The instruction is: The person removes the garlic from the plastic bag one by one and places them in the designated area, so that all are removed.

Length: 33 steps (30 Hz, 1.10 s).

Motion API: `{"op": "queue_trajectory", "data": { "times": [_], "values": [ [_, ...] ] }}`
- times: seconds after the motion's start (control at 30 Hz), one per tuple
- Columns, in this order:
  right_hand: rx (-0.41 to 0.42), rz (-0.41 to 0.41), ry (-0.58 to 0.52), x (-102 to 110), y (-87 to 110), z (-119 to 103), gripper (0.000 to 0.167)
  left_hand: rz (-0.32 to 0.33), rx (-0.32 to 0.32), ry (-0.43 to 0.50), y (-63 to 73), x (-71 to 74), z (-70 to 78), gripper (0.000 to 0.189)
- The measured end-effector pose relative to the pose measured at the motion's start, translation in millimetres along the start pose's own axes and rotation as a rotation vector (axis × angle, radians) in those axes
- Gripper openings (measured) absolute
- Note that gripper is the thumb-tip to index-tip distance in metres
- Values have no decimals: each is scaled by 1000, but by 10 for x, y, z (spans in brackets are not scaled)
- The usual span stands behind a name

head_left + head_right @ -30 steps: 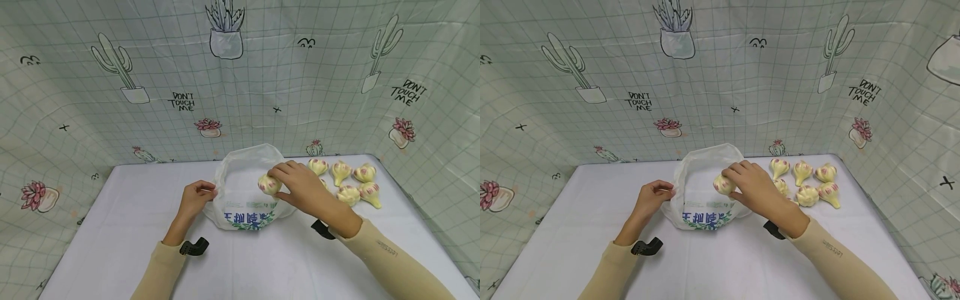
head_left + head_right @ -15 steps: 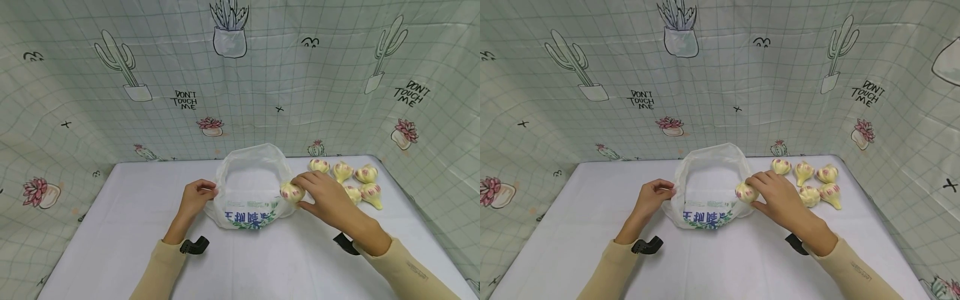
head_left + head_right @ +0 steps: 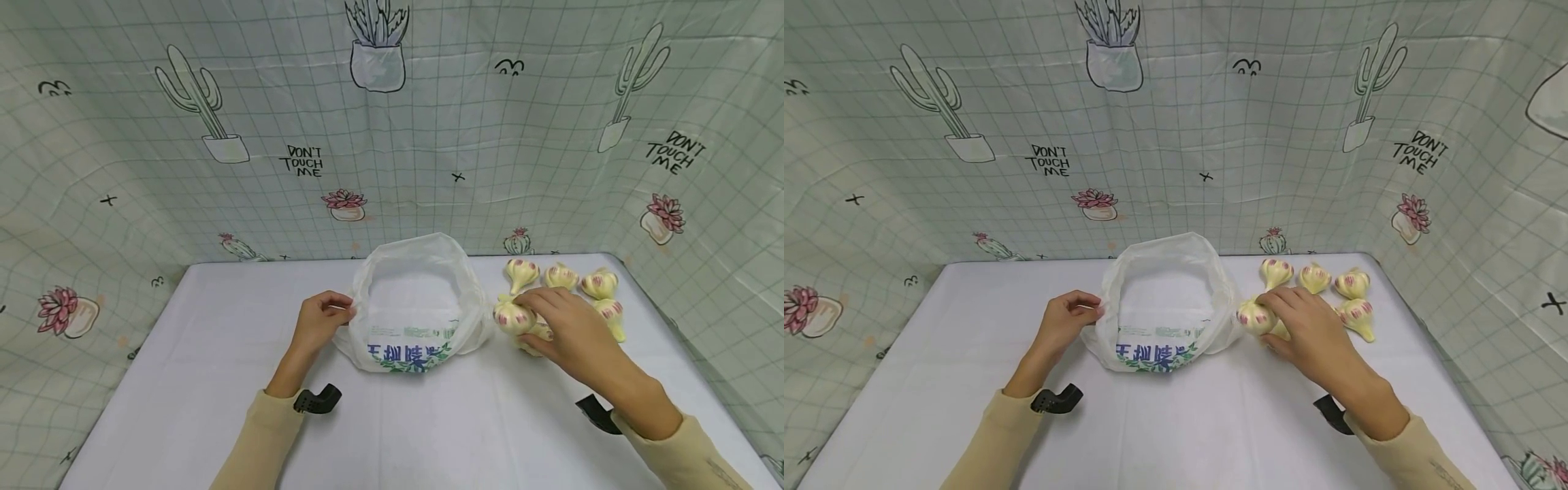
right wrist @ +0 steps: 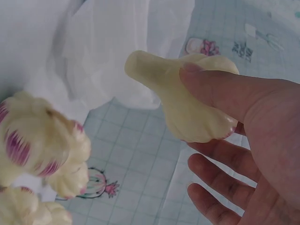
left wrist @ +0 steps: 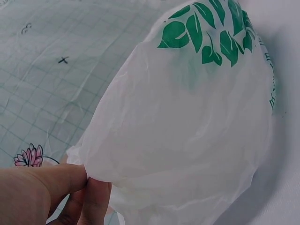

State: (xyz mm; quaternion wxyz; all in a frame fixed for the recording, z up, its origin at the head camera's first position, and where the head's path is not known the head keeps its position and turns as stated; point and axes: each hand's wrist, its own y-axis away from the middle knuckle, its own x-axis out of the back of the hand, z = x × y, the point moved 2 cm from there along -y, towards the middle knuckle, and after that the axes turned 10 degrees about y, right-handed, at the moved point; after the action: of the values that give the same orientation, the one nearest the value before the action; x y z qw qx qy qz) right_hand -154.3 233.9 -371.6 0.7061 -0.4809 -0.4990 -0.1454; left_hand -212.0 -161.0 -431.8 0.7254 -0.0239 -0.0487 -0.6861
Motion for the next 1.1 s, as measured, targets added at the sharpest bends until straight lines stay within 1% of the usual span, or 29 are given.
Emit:
{"op": "queue_trajectory", "data": {
  "times": [0.3, 0.5, 0.8, 1.1],
  "values": [
    [-47, 16, 38, 19, 199, 176, 66, -6, -8, 3, 21, 5, 10, 14],
    [-91, 3, 65, 29, 313, 309, 67, 0, -2, -7, 18, 13, 4, 15],
    [-131, 4, 84, 48, 465, 460, 69, -2, 3, -9, 13, 21, -5, 15],
    [-141, -20, 113, 62, 585, 585, 70, 1, 10, -20, 12, 19, -1, 15]
  ]
}}
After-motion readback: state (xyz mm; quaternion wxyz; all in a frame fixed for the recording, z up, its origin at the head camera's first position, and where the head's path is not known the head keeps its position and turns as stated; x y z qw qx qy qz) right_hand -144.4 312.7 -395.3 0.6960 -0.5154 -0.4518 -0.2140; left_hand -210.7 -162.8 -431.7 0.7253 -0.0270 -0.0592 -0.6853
